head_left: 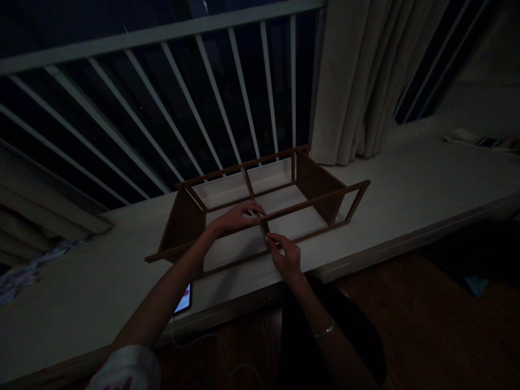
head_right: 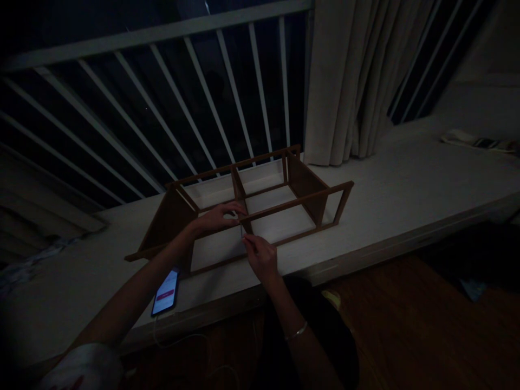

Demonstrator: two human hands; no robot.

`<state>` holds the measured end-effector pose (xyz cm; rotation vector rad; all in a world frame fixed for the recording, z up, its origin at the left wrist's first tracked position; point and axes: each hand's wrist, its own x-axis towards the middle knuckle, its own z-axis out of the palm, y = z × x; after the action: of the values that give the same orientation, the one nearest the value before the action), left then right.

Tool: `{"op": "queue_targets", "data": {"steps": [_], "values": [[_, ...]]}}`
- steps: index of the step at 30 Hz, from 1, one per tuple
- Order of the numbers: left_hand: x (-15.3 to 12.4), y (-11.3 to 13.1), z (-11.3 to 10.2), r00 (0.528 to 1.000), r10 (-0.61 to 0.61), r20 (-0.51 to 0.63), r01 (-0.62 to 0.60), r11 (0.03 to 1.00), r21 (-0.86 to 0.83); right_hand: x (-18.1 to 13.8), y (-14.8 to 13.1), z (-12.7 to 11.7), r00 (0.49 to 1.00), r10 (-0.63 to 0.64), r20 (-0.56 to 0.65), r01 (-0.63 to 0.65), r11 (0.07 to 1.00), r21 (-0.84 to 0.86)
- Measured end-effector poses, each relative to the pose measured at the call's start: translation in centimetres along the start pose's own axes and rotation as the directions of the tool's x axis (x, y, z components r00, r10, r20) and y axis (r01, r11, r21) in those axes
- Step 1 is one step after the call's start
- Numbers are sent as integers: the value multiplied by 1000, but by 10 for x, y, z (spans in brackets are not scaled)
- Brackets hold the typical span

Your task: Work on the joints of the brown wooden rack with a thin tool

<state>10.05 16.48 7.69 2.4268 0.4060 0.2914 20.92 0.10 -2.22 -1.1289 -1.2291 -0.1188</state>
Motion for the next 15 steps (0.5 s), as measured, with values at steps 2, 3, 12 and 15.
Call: {"op": "queue_targets", "data": {"steps": [2, 3, 12, 15], "values": [[0, 0, 0, 1000, -3, 7, 3, 1000, 6, 1, -1, -1, 1000, 0, -3, 0, 1000, 20], [0, -1, 0, 1000, -2, 11, 2, 1000, 5, 1, -1, -1, 1000, -1, -6, 1, 999, 34], [0, -8, 0, 1000, 3, 28, -3, 1000, -17, 0, -1, -2, 998, 26, -54, -24, 999, 30], [1, -8, 0, 999, -3, 45, 5, 999, -44, 1, 0, -2, 997, 33, -67, -33, 999, 11]]}}
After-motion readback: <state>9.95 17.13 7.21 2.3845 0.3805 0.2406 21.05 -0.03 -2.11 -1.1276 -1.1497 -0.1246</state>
